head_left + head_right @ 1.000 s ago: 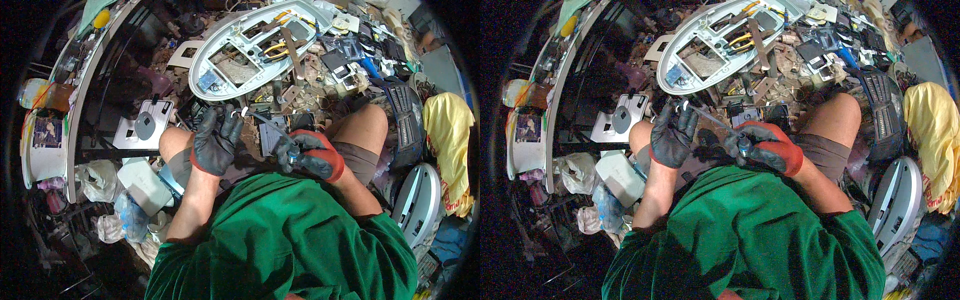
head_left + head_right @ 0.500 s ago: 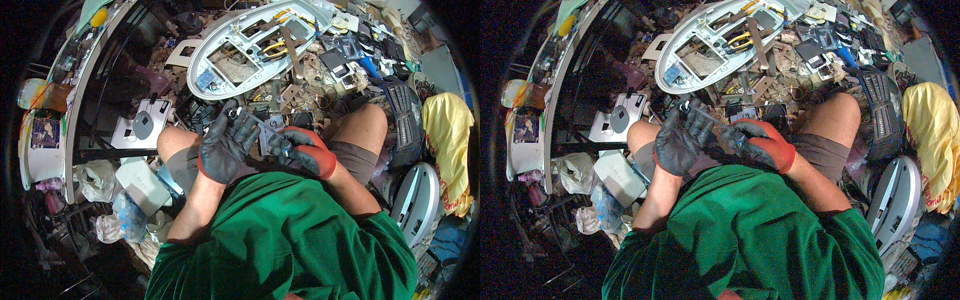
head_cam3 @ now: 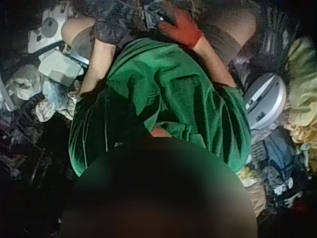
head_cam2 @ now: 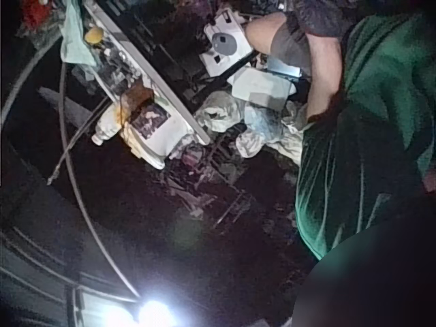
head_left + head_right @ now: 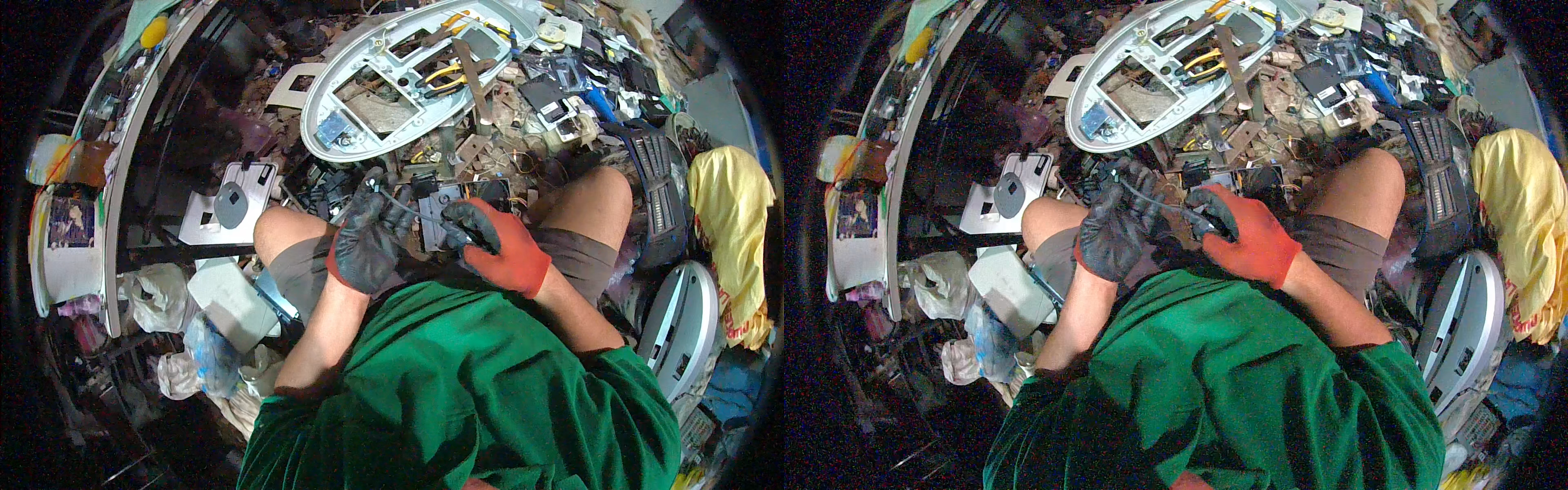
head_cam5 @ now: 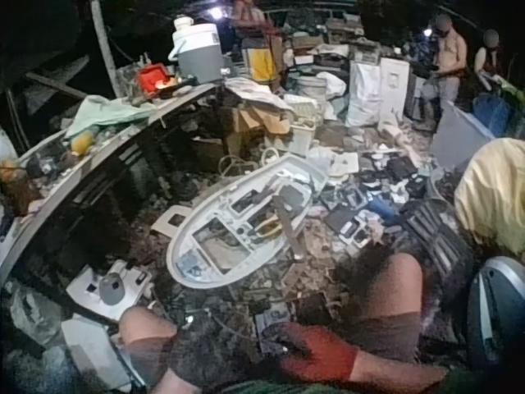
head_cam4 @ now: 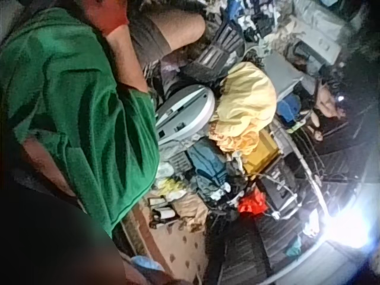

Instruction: The person uses a screwdriver and pliers to remove metal components and wires from a large white plastic housing while sitting in a cluttered workspace.

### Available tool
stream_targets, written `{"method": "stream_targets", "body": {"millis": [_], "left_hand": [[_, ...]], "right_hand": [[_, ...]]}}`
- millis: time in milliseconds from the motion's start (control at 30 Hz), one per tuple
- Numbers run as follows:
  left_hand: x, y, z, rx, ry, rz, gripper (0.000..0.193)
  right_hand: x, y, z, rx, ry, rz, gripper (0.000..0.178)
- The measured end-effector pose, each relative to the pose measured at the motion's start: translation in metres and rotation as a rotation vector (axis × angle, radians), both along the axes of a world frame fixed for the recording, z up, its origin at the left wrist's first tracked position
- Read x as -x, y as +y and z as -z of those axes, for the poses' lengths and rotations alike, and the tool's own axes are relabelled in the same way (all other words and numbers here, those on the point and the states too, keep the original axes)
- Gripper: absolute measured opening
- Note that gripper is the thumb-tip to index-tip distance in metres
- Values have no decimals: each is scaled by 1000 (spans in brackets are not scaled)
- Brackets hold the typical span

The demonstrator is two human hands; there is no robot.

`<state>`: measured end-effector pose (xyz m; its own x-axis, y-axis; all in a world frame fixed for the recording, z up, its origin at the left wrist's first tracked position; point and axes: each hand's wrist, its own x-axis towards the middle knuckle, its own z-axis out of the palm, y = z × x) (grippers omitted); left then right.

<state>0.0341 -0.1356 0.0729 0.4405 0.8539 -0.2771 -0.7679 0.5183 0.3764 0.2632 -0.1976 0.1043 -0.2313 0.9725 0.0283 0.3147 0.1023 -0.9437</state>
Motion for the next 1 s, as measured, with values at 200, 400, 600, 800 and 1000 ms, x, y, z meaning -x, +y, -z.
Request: {"method": "stream_targets", "body": {"millis": [200,400,600,800,1000], "left_hand": [[2,-4,10,18,54,17,47],[-19,-19,5,-35,266,80,44],[-22,-17,-8,-102,158,161,43],[-12,-16,-3,-243,475,236,41],[-10,-13,-11,-337,691,244,42]], "right_hand": [[8,2,5,-30,-36,130,49],[22,3,8,-21,62,251,52],[20,0,17,-87,98,257,55],[22,-4,19,-19,179,287,55],[14,0,26,-233,89,252,53]]}}
